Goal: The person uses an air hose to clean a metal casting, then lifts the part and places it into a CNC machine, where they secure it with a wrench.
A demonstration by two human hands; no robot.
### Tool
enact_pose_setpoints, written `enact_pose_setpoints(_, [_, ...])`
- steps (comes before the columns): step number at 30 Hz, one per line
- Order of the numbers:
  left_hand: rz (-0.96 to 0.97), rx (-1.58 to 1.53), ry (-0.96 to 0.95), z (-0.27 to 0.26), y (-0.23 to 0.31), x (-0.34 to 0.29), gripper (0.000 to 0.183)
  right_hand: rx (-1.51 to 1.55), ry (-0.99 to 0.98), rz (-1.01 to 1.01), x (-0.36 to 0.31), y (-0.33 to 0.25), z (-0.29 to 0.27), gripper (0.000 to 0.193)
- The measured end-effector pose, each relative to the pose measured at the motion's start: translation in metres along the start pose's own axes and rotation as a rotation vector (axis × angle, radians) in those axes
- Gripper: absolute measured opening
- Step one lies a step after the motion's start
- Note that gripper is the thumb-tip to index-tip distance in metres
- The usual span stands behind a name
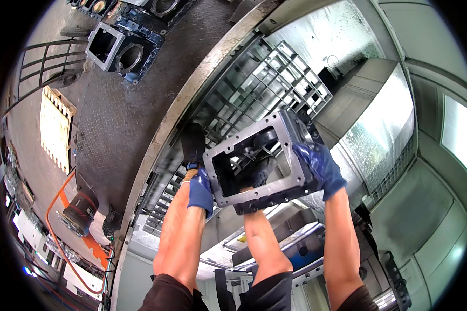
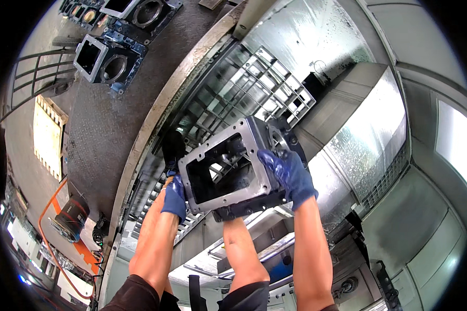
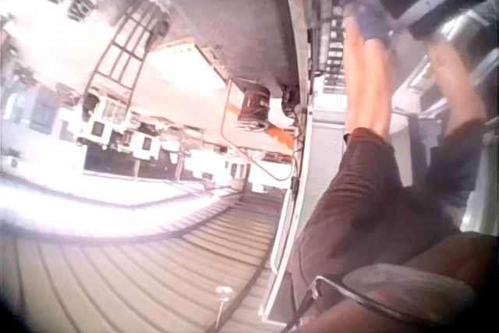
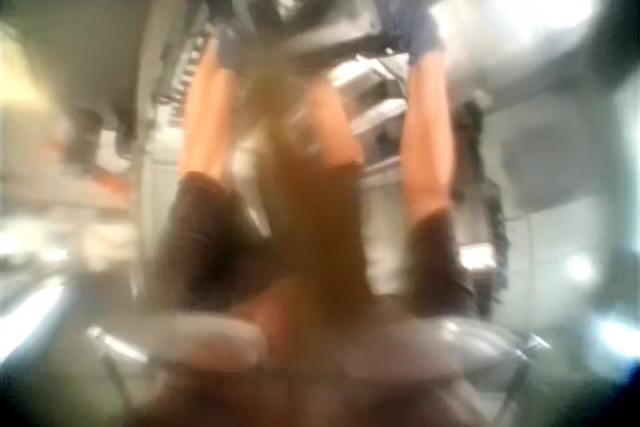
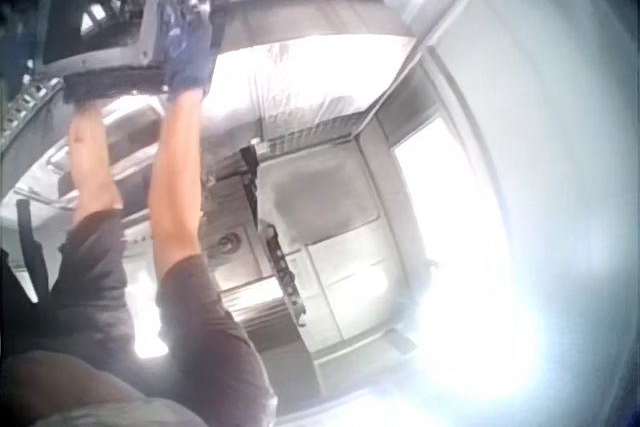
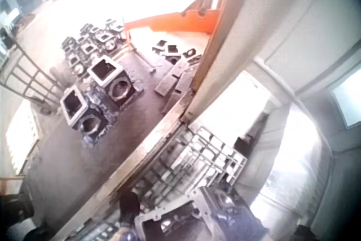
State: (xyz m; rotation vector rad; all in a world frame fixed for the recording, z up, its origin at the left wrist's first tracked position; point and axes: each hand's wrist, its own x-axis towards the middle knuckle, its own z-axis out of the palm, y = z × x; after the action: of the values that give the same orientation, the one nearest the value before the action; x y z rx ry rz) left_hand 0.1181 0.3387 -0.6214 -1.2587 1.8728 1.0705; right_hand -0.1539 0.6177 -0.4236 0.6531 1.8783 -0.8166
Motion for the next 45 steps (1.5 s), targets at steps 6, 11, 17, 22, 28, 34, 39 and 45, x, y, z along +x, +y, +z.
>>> enact_pose_setpoints(6, [0.066, -0.782, -0.081, -0.085, 0.147, -0.103, 0.031, 0.583, 0.158, -0.181, -0.136, 0.008, -0.016, 0.023])
enact_pose_setpoints(11, [0.349, -0.541, -0.005, -0.167, 0.244, -0.222, 0.026, 0.687, 0.259, -0.120, -0.269, 0.025, -0.048, 0.019])
enact_pose_setpoints(17, [0.484, -0.229, 0.062, -0.232, 0.307, -0.392, 0.019, 1.335, 0.400, 0.029, -0.418, 0.092, -0.051, 0.056])
enact_pose_setpoints(22, [0.591, 0.023, -0.163, -0.253, 0.339, -0.449, 0.025, 1.167, 0.470, 0.118, -0.529, 0.095, -0.018, 0.043])
enact_pose_setpoints(28, [0.993, 0.387, -0.321, -0.283, 0.327, -0.501, 0.015, 1.375, 0.562, 0.092, -0.660, 0.117, 0.062, 0.044])
enact_pose_setpoints(34, [1.054, 0.750, -0.612, -0.252, 0.340, -0.523, 0.017, 1.698, 0.662, 0.290, -0.688, 0.133, 0.144, 0.045])
enact_pose_setpoints(39, [0.926, 0.724, -0.681, -0.217, 0.328, -0.607, 0.023, 1.882, 0.714, 0.370, -0.709, 0.127, 0.169, 0.046])
enact_pose_setpoints(45, [1.209, 1.146, -0.916, -0.194, 0.326, -0.643, 0.023, 1.978, 0.929, 0.423, -0.745, 0.107, 0.211, 0.042])
